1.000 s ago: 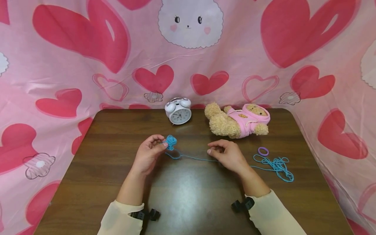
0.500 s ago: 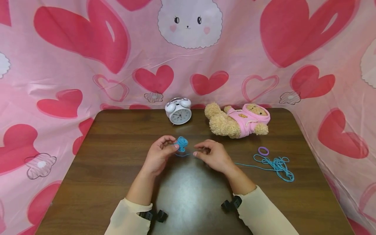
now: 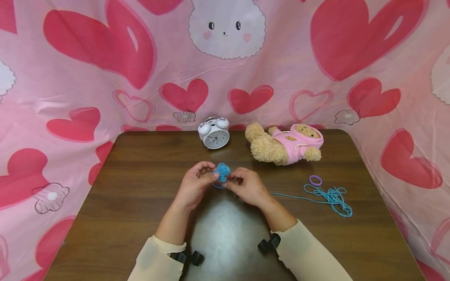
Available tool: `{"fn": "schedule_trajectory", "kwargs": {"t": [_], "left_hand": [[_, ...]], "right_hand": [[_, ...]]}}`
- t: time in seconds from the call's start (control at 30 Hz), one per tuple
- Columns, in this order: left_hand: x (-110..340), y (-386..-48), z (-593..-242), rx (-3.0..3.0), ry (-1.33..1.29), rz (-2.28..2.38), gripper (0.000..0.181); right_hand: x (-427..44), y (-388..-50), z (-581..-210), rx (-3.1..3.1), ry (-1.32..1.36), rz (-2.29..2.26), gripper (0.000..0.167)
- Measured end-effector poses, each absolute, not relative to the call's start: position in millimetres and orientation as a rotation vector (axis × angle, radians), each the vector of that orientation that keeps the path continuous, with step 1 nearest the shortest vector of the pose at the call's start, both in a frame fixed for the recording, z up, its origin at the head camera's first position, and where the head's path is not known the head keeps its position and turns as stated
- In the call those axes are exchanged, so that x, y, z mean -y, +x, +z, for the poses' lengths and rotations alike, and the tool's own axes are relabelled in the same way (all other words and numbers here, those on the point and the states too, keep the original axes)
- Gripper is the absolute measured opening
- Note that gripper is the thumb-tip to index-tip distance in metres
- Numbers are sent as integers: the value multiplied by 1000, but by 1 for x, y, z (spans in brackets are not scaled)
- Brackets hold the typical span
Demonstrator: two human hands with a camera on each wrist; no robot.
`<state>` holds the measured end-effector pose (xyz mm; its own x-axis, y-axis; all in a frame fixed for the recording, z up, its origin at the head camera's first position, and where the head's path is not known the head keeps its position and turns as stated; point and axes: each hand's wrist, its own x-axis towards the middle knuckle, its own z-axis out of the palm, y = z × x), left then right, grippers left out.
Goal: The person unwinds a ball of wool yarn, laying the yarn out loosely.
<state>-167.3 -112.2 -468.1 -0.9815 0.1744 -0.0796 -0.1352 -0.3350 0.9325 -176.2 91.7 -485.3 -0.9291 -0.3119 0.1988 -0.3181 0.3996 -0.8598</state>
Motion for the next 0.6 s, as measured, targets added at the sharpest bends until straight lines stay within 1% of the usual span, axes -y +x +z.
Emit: {"fn": "schedule_trajectory", "kwargs": {"t": [0.1,0.2,0.43,0.6], "left_hand": [[113,-168,-469,-1693,52,2418,25],[116,-169,-470,-1707,52,2418,26],[123,-171,-472,-1758,15,2429,37],[126,-172,-472,-1764,-46,2482,33]], "right_hand": [[-92,-176,-486,2619,601,1570,7],[-94,-176,-486,2625,596,1541,7],[-104,-175,-486,2668,564,1540,5],[-112,-172,-486,2679,569,1521,4]]}}
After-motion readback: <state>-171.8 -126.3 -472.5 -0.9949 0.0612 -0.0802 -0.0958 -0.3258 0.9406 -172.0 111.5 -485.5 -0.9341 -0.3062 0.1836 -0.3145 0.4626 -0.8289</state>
